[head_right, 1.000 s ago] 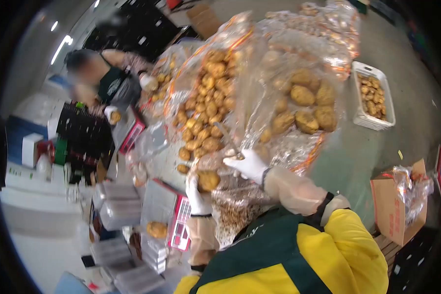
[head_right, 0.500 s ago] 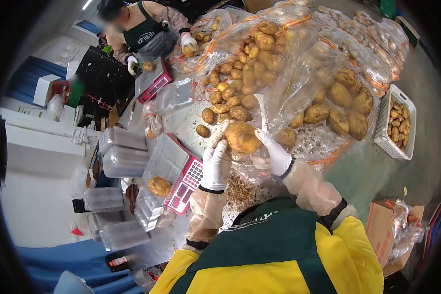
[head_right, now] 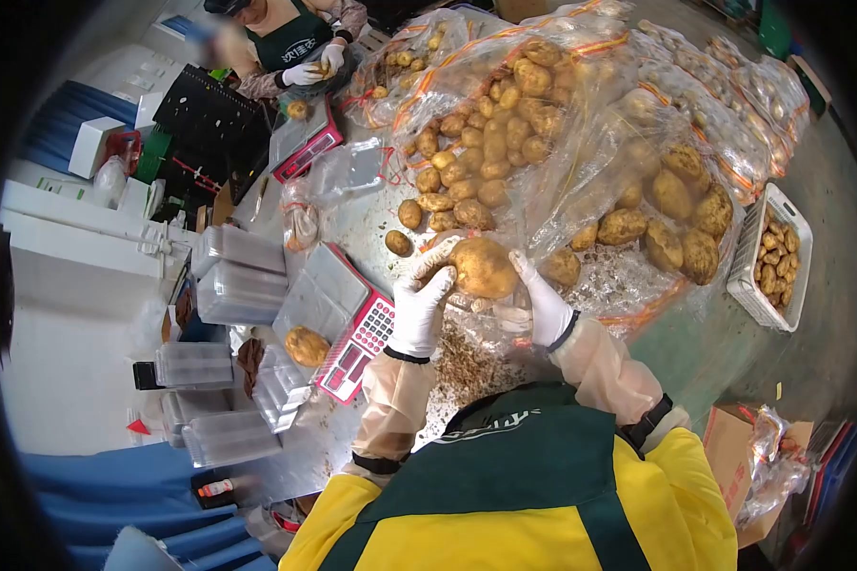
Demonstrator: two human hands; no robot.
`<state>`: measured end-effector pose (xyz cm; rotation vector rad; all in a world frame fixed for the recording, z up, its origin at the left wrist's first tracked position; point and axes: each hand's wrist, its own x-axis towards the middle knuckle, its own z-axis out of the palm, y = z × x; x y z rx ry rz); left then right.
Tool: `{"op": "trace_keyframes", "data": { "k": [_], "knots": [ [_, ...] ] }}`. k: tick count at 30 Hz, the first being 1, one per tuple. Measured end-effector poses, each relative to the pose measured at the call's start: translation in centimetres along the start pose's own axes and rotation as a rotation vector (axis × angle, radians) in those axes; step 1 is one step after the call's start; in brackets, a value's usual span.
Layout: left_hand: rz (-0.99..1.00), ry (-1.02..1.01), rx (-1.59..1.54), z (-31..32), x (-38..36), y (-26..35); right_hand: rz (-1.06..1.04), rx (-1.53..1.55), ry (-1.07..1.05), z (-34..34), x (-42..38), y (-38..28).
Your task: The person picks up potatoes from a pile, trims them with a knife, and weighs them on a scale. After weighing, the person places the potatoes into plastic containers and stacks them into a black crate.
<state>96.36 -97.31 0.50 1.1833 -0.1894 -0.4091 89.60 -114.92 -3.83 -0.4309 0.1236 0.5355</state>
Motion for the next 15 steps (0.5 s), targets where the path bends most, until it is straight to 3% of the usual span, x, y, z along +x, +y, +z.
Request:
{"op": "trace_keyframes", "data": {
  "k": [6, 10, 12, 15],
  "knots": [
    [-0.062, -0.087, 0.144, -1.3, 0.6, 1.5, 0.022, -0.025, 0.159, 0.4, 0.0, -0.2],
    [-0.087, 0.031, 0.338, -1.1, 0.7, 1.4, 0.014, -0.068, 0.286, 0.7, 0.1, -0.1],
    [-0.175, 0.165, 0.457, -1.5, 1.2, 0.4, 0.021, 0.056, 0.476, 4.6, 0.3, -0.3],
    [0.031, 0.115, 0.27, -1.7, 0.7, -0.5, -0.007, -0.04, 0.215, 1.6, -0.1, 0.4]
  ]
}}
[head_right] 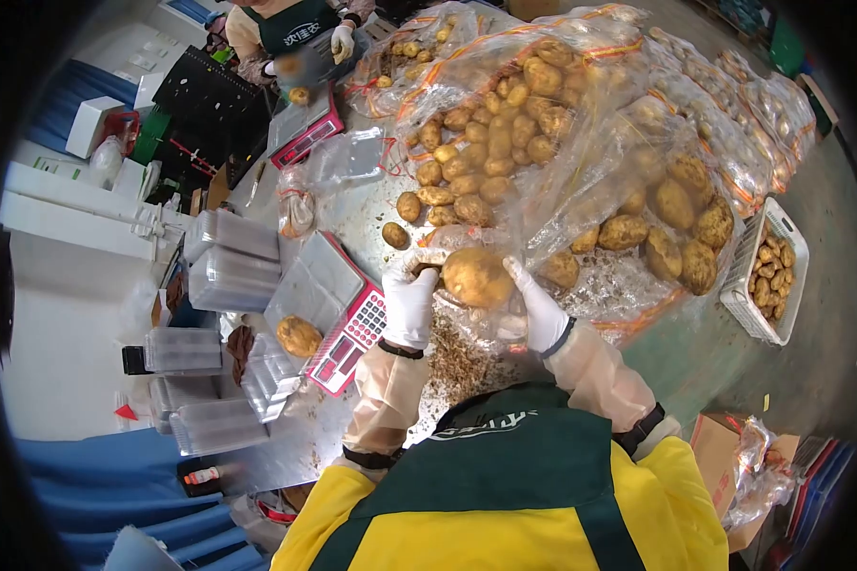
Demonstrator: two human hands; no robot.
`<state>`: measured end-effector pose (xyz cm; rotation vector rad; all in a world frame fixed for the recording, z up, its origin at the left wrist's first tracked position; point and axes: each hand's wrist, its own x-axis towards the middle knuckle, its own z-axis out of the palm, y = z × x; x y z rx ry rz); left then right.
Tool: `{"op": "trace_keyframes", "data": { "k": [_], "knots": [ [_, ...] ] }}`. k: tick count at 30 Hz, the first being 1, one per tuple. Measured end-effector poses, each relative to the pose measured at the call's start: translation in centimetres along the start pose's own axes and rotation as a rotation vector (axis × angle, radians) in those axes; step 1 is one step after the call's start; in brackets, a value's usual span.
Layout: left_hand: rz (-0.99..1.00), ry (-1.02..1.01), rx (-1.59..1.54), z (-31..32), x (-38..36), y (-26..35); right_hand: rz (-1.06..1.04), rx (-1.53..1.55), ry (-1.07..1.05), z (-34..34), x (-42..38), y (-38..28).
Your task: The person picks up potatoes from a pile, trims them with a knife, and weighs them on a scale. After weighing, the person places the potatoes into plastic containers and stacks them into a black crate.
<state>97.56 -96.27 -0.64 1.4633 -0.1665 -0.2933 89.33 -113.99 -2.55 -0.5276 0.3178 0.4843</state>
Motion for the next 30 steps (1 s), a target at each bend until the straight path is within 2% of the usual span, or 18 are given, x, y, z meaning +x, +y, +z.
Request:
{"op": "trace_keyframes", "data": {
  "k": [2, 4, 5, 6, 8, 12, 13, 17, 18, 20, 21, 22, 24, 26, 28, 30],
  "knots": [
    [0.012, -0.031, -0.047, 1.0, -0.5, 1.2, -0.022, 0.036, 0.038, 0.9, -0.2, -1.0],
    [-0.005, -0.094, -0.06, 1.5, -0.8, 2.2, 0.015, 0.044, -0.089, -1.3, 0.7, -0.7],
    [0.147, -0.139, 0.121, 1.3, -0.6, 2.0, 0.037, 0.056, -0.121, -1.9, 1.0, -0.4],
    [0.07, -0.147, 0.065, 0.9, -0.5, 1.8, 0.059, 0.067, -0.152, -2.4, 1.2, -0.2],
    [-0.084, -0.167, -0.045, 0.5, -0.2, 1.7, 0.066, 0.07, -0.073, -2.1, 1.2, -0.2],
    [-0.198, -0.205, -0.076, 0.0, -0.5, 2.3, 0.074, 0.086, 0.092, 0.0, 0.3, -0.6],
    [-0.113, -0.22, 0.001, 0.2, -0.4, 2.3, 0.062, 0.073, -0.045, -2.3, 0.7, 0.1],
    [-0.075, -0.221, -0.064, 0.3, -0.8, 1.4, 0.104, 0.126, -0.103, -1.6, 0.9, -0.5],
    [-0.087, -0.217, -0.055, 0.1, -0.7, 1.0, 0.117, 0.072, 0.051, -0.8, 0.4, -1.0],
    [-0.071, -0.217, -0.238, 0.0, -0.5, 0.4, 0.112, 0.057, -0.03, -1.2, 0.5, -1.2],
    [-0.071, -0.204, -0.22, 0.1, -0.5, 0.4, 0.099, 0.057, -0.006, -1.2, 0.7, -1.1],
    [-0.074, -0.19, -0.204, 0.1, -0.5, 0.4, 0.137, 0.134, -0.16, -1.7, 0.8, -1.1],
    [-0.065, -0.196, -0.215, 0.0, -0.2, 0.3, 0.111, 0.095, -0.067, -2.2, 1.0, -0.8],
    [-0.021, -0.22, -0.188, 0.1, -0.3, 0.5, 0.092, 0.064, 0.039, 0.2, 0.2, -1.5],
    [0.003, -0.216, -0.162, -0.2, -0.1, 0.3, 0.105, 0.067, -0.03, -1.8, 0.6, -0.7],
    [-0.019, -0.148, -0.119, -0.1, -0.4, 0.5, 0.098, 0.012, 0.147, 0.3, -0.1, -1.2]
  ]
}}
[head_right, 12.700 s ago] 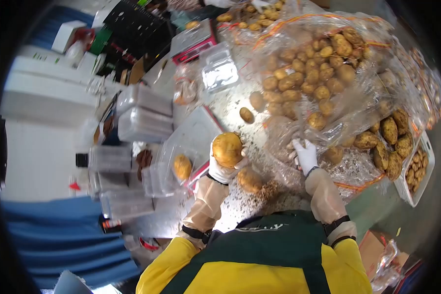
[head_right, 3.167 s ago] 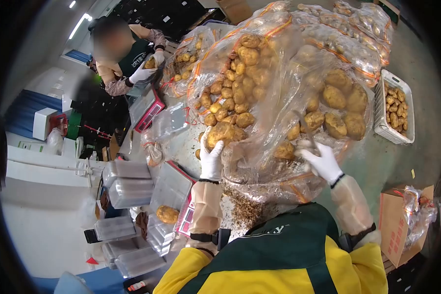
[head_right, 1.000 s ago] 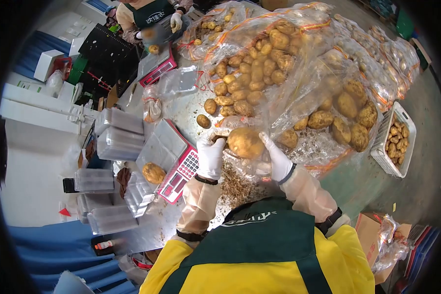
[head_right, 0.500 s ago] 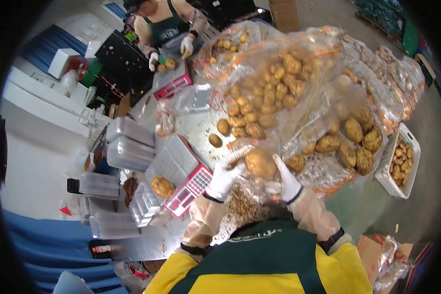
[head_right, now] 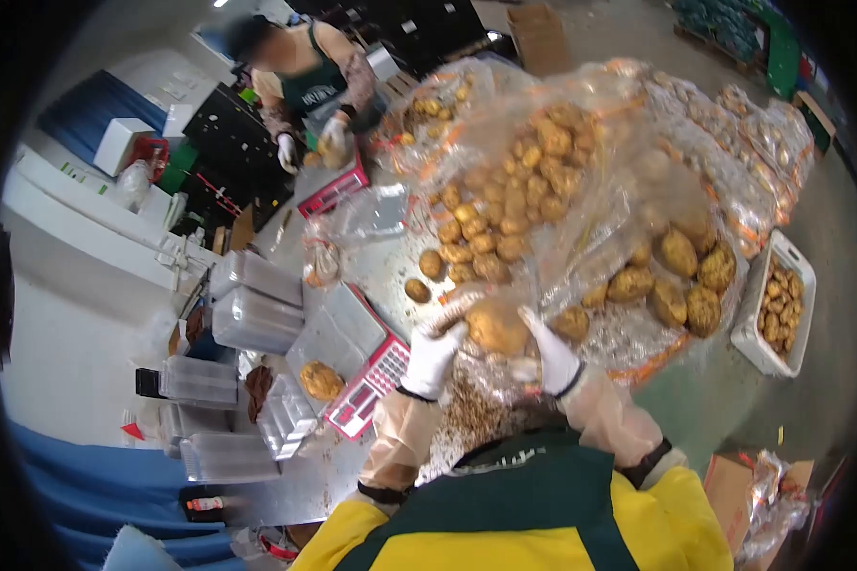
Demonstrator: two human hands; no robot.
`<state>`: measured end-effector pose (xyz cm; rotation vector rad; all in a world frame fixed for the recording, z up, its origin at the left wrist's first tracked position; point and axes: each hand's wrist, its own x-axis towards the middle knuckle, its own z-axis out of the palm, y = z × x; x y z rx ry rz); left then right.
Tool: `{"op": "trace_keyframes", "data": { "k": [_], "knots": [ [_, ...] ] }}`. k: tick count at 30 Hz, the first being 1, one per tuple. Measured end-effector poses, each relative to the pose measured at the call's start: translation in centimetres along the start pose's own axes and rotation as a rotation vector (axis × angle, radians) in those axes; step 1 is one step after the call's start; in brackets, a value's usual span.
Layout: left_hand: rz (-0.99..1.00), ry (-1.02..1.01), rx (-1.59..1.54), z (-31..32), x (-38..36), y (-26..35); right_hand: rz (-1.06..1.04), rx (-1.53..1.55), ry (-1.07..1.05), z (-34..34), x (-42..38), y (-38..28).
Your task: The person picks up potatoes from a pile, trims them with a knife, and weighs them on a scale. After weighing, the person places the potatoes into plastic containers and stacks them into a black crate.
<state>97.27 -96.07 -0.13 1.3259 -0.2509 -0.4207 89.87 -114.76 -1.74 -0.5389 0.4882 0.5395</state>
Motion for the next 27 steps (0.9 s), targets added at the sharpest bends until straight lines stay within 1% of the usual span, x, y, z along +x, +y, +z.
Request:
{"op": "trace_keyframes", "data": {
  "k": [2, 3, 4, 6, 9, 12, 13, 16, 17, 20, 21, 22, 25, 27],
  "knots": [
    [0.042, 0.04, 0.089, 0.5, 0.0, 0.3, 0.008, 0.01, -0.298, -1.7, 1.1, -0.1],
    [0.051, 0.069, 0.077, 1.0, -0.1, 0.3, -0.025, 0.006, 0.011, 0.6, 0.0, 0.0],
    [0.013, 0.098, -0.03, 0.9, -0.1, -0.7, 0.004, 0.056, -0.185, 0.1, 0.2, 0.1],
    [0.009, 0.105, -0.127, 0.2, -0.2, -2.1, -0.046, 0.003, -0.117, 0.2, 0.3, 0.4],
    [-0.06, 0.13, -0.264, 0.2, -0.7, -1.1, -0.09, -0.08, -0.153, 0.3, 0.2, 0.3],
    [0.049, 0.009, -0.238, 1.1, -1.3, 0.6, -0.277, -0.281, 0.027, 1.5, 0.0, 0.2],
    [0.149, -0.096, 0.044, 1.5, -1.6, 1.4, -0.281, -0.265, 0.066, 1.7, -0.1, 0.2],
    [0.105, -0.148, -0.014, 1.5, -1.8, 1.3, -0.342, -0.333, 0.113, 1.8, 0.3, 0.7],
    [0.107, -0.097, -0.019, 1.7, -1.8, 1.2, -0.359, -0.374, 0.106, 1.8, 0.4, 0.9],
    [0.155, 0.046, 0.128, 1.8, -1.4, 0.4, -0.413, -0.487, 0.094, 1.7, 0.6, 1.6],
    [0.199, 0.124, 0.172, 2.4, -1.4, 0.4, -0.433, -0.515, 0.097, 1.7, 0.6, 1.8],
    [0.156, 0.166, 0.104, 2.2, -1.1, 0.1, -0.453, -0.544, 0.1, 1.8, 0.7, 2.0],
    [0.046, 0.271, -0.12, 0.8, -0.7, -1.4, -0.39, -0.616, 0.169, 2.4, 0.1, 1.5],
    [-0.023, 0.271, -0.284, 0.3, -1.1, -1.8, -0.349, -0.495, 0.095, 1.4, 0.6, 1.2]
  ]
}}
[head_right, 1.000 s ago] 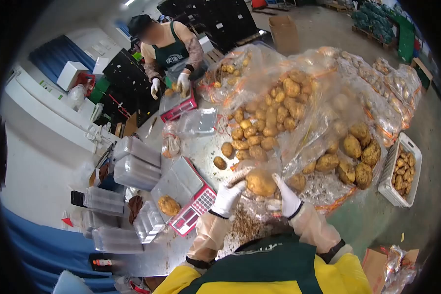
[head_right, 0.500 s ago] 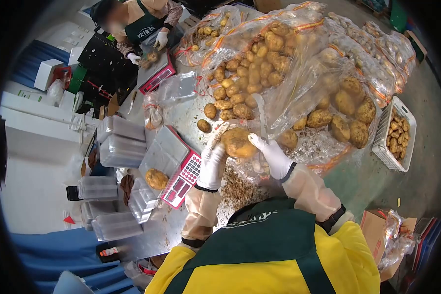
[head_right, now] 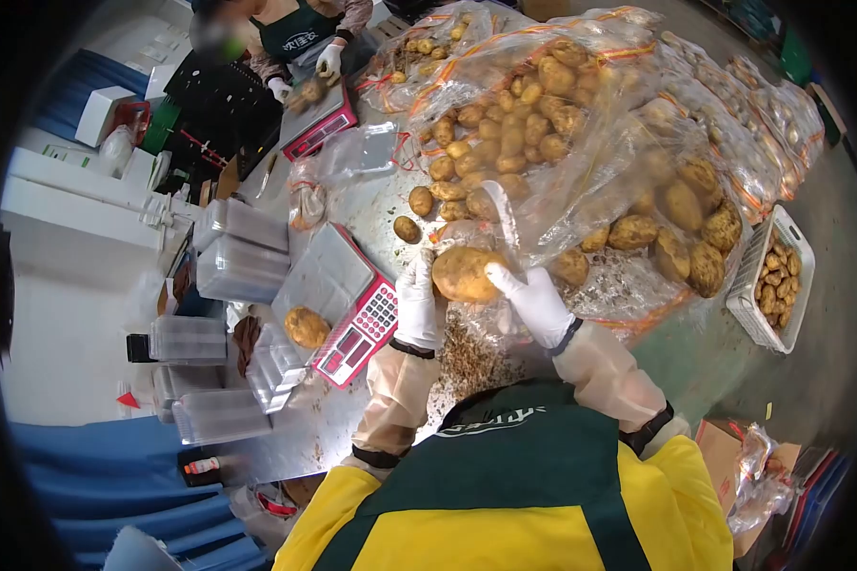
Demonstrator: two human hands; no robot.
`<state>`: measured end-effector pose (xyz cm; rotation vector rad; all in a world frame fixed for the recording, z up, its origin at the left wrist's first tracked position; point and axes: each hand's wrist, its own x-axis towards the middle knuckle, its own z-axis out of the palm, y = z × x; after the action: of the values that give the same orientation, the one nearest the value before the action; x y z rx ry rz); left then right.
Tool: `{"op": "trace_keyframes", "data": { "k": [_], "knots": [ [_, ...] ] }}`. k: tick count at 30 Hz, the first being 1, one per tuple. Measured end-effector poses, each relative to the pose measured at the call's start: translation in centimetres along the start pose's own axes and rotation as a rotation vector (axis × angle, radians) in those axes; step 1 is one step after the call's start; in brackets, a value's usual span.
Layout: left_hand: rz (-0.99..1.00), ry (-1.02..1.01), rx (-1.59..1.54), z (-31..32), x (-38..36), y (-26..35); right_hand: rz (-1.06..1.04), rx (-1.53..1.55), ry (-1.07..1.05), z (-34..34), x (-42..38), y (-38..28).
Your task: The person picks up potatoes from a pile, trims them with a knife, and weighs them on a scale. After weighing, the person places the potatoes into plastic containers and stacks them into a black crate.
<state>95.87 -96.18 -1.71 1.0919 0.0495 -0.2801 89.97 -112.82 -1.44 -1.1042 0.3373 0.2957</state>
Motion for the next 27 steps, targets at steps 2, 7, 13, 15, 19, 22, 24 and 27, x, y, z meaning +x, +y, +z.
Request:
{"op": "trace_keyframes", "data": {
  "k": [2, 7, 13, 15, 19, 22, 24, 27],
  "knots": [
    [-0.066, 0.012, -0.075, -0.7, -0.7, 0.0, -0.033, 0.024, -0.02, -0.2, 0.3, 0.5],
    [0.135, -0.308, 0.398, -1.0, -2.6, 2.6, -0.089, -0.184, -0.049, 0.2, 0.3, 1.3],
    [-0.094, -0.105, 0.073, -4.8, -3.4, 1.9, -0.064, -0.08, -0.065, 2.2, 0.7, 1.0],
    [-0.223, -0.077, -0.296, -6.1, -3.8, -0.7, -0.09, -0.077, -0.1, 2.6, 1.3, 1.1],
    [-0.319, 0.022, -0.416, -6.0, -4.3, 0.1, -0.132, -0.094, -0.081, 4.8, 1.0, 0.6],
    [-0.234, -0.005, -0.272, -6.9, -4.5, 0.2, -0.133, -0.263, -0.104, 5.7, 1.2, 0.3],
    [-0.18, -0.013, -0.141, -6.9, -5.2, 1.7, -0.113, -0.297, -0.142, 6.4, 1.3, -0.1],
    [-0.151, -0.037, -0.118, -9.8, -5.5, 0.5, 0.001, -0.203, -0.118, 5.9, 2.9, 1.9]
  ]
}}
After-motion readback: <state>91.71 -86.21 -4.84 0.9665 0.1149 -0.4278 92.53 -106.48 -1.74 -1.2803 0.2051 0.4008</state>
